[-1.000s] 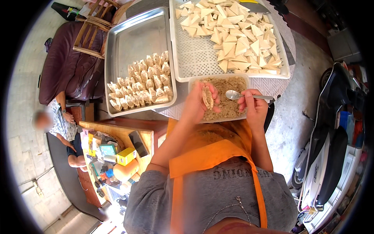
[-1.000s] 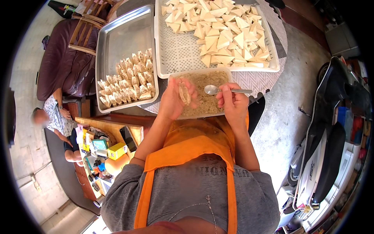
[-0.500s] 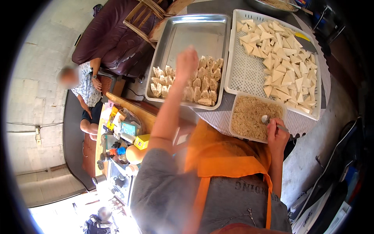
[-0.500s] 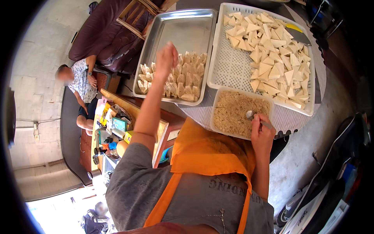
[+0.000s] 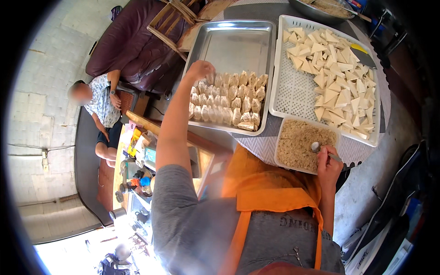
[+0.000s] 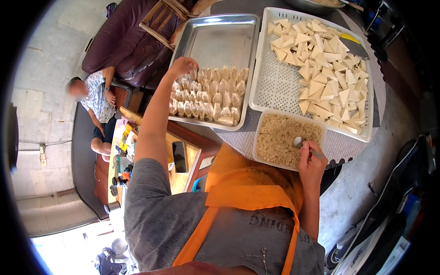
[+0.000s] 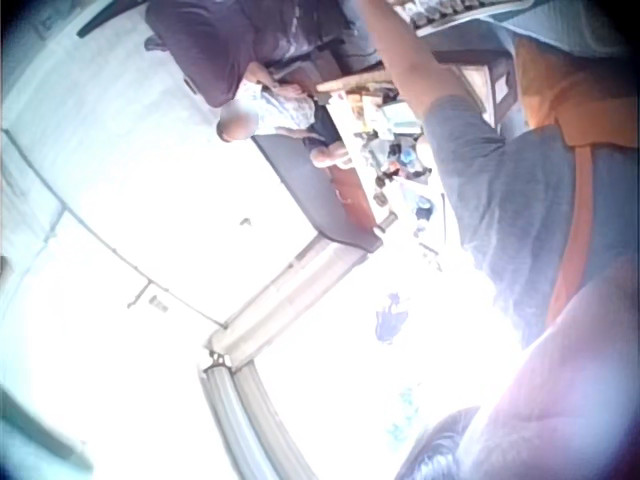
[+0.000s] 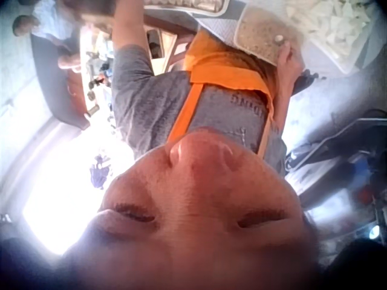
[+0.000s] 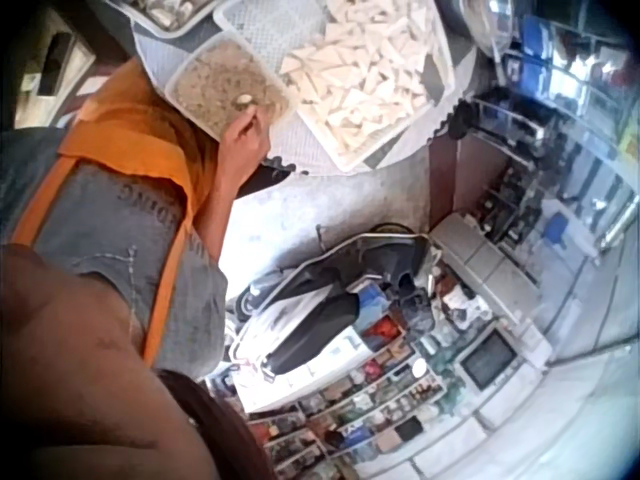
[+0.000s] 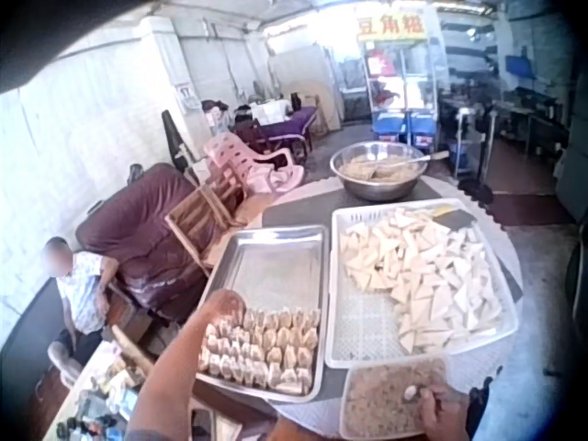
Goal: The person fills triangular dough wrappers with a grain-based mixture using a spoon. They fold the wrappers to seal the filling and place the finished items onto a metal tray. The process is repeated continuously throughout the clip.
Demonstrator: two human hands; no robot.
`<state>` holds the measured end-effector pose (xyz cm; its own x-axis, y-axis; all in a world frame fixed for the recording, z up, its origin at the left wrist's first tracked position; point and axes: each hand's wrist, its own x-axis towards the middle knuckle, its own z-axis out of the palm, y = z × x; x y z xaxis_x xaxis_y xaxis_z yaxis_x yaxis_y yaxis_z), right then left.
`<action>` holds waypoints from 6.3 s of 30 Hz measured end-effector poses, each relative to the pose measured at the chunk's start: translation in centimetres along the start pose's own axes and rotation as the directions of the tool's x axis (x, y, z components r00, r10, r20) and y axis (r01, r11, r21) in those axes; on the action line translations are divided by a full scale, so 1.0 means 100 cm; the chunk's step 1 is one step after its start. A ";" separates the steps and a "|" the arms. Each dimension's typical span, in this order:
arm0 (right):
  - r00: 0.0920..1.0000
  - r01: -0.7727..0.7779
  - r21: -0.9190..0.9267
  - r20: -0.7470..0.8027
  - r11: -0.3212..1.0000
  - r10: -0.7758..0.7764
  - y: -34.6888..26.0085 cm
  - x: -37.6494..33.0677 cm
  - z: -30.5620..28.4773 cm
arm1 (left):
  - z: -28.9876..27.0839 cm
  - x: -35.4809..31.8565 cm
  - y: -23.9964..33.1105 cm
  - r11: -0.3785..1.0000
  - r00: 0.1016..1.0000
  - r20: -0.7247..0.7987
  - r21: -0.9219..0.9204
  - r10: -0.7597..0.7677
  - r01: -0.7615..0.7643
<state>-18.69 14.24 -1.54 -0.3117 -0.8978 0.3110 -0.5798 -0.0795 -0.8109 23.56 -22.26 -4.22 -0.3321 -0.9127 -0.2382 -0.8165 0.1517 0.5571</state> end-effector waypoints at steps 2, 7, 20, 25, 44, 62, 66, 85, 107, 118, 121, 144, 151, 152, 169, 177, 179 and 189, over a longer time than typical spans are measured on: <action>1.000 0.000 -0.006 0.016 1.000 0.000 0.001 -0.001 0.000 | -0.003 -0.008 -0.005 0.983 0.983 0.184 -0.181 0.000 0.034; 0.997 -0.070 0.027 0.028 0.997 0.069 0.000 -0.002 -0.002 | -0.003 -0.010 0.016 0.978 0.983 0.167 -0.177 -0.080 0.109; 0.999 -0.008 -0.033 -0.049 0.999 0.007 0.000 0.003 -0.005 | 0.081 0.064 0.201 0.873 0.800 -0.363 0.098 0.479 -0.478; 0.999 -0.009 -0.023 -0.036 1.000 0.008 -0.005 0.002 -0.002 | 0.152 0.109 0.241 0.831 0.525 -0.654 0.334 0.544 -0.445; 0.962 -0.187 0.462 -0.093 0.867 0.257 -0.006 -0.002 -0.007 | 0.162 -0.157 0.282 0.155 0.928 0.218 -0.972 0.301 0.178; 0.919 0.395 -0.023 0.001 0.918 -0.395 -0.048 -0.004 -0.003 | 0.191 -0.183 0.269 0.311 0.930 0.185 -0.947 0.318 0.082; 0.920 0.391 -0.016 0.029 0.920 -0.391 -0.047 -0.007 -0.002 | 0.189 -0.183 0.270 0.466 0.924 0.148 -0.884 0.352 -0.035; 0.996 0.047 0.258 0.058 0.965 -0.065 -0.031 -0.007 0.016 | 0.199 -0.181 0.263 0.577 0.899 0.035 -0.778 0.436 -0.250; 0.875 -0.483 0.523 0.262 0.702 0.407 0.004 0.016 -0.019 | 0.188 -0.177 0.267 0.425 0.944 0.182 -0.904 0.274 0.051; 0.886 -0.443 0.630 0.199 0.638 0.419 -0.007 0.015 -0.017 | 0.190 -0.178 0.273 0.409 0.950 0.160 -0.912 0.269 0.037; 0.908 -0.396 0.699 0.200 0.595 0.369 -0.021 0.014 -0.010 | 0.192 -0.178 0.273 0.480 0.941 0.148 -0.877 0.304 -0.017; 0.999 -0.010 -0.047 -0.034 0.999 0.008 -0.052 0.023 -0.032 | 0.194 -0.170 0.276 0.408 0.921 0.291 -0.897 0.260 0.168; 0.953 -0.302 0.140 0.075 0.943 0.294 -0.013 0.007 -0.028 | 0.202 -0.172 0.279 0.142 0.899 0.306 -0.951 0.314 0.274; 0.939 -0.344 0.177 0.090 0.922 0.333 -0.013 0.006 -0.028 | 0.207 -0.173 0.276 0.248 0.905 0.271 -0.949 0.328 0.194; 0.964 -0.229 0.546 0.012 0.806 0.266 -0.040 0.011 -0.004 | 0.199 -0.175 0.270 0.210 0.949 0.189 -0.968 0.251 0.138; 0.961 -0.274 0.432 0.102 0.859 0.256 -0.047 0.008 0.010 | 0.204 -0.175 0.273 0.083 0.936 0.252 -0.967 0.247 0.239; 0.999 -0.036 0.239 -0.024 0.970 0.043 -0.038 0.007 0.022 | 0.209 -0.175 0.270 0.153 0.941 0.248 -0.964 0.229 0.217; 0.925 -0.337 0.693 0.115 0.638 0.363 -0.037 0.017 0.018 | 0.194 -0.178 0.279 0.406 0.960 0.119 -0.914 0.255 0.005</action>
<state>-15.75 12.22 1.08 -0.4124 -0.9088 -0.0639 0.2569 -0.0486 -0.9652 -2.51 5.64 0.14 -0.5829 -0.7921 -0.1813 0.0980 -0.2900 0.9520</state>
